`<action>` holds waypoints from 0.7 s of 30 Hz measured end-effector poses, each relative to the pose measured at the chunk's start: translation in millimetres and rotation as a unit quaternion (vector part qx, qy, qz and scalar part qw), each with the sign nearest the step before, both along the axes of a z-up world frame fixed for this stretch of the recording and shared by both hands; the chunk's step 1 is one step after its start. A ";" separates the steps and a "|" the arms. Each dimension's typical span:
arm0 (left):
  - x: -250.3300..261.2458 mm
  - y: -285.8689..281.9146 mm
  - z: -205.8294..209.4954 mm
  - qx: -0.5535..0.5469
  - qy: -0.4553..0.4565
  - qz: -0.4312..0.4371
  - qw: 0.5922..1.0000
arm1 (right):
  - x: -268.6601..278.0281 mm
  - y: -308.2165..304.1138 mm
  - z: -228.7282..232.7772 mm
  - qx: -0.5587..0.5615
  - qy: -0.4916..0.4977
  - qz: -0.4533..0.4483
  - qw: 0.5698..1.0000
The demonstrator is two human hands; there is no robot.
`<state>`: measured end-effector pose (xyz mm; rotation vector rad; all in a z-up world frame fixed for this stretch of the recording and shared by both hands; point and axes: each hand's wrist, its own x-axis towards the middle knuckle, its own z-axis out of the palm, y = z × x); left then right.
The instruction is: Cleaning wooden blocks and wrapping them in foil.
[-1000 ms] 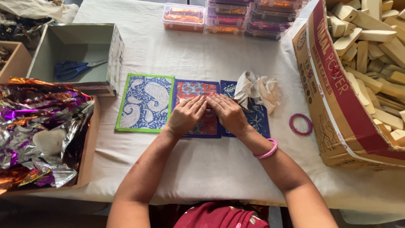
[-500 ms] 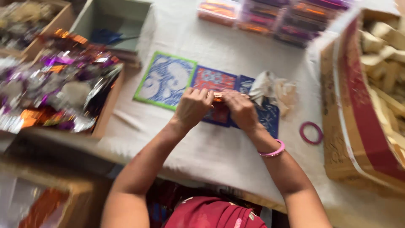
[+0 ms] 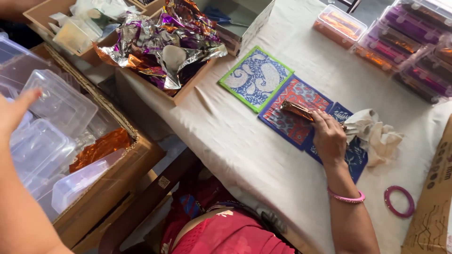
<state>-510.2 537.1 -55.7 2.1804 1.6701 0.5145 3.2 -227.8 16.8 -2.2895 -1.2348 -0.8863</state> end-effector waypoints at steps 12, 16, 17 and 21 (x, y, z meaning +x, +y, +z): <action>110.6 -187.6 63.4 0.035 0.185 -0.119 0.975 | -2.2 0.6 1.9 -0.001 -0.015 -0.007 1.000; 107.7 -171.1 53.5 0.090 0.201 -0.129 0.967 | -2.7 0.1 1.7 0.000 -0.015 -0.005 1.000; 108.1 -176.8 61.5 0.111 0.221 -0.137 0.959 | -2.6 0.3 1.2 -0.002 -0.017 -0.003 1.000; 105.6 -201.4 106.0 0.170 0.248 -0.141 0.943 | 0.4 -1.4 -1.3 -0.008 -0.020 -0.007 1.000</action>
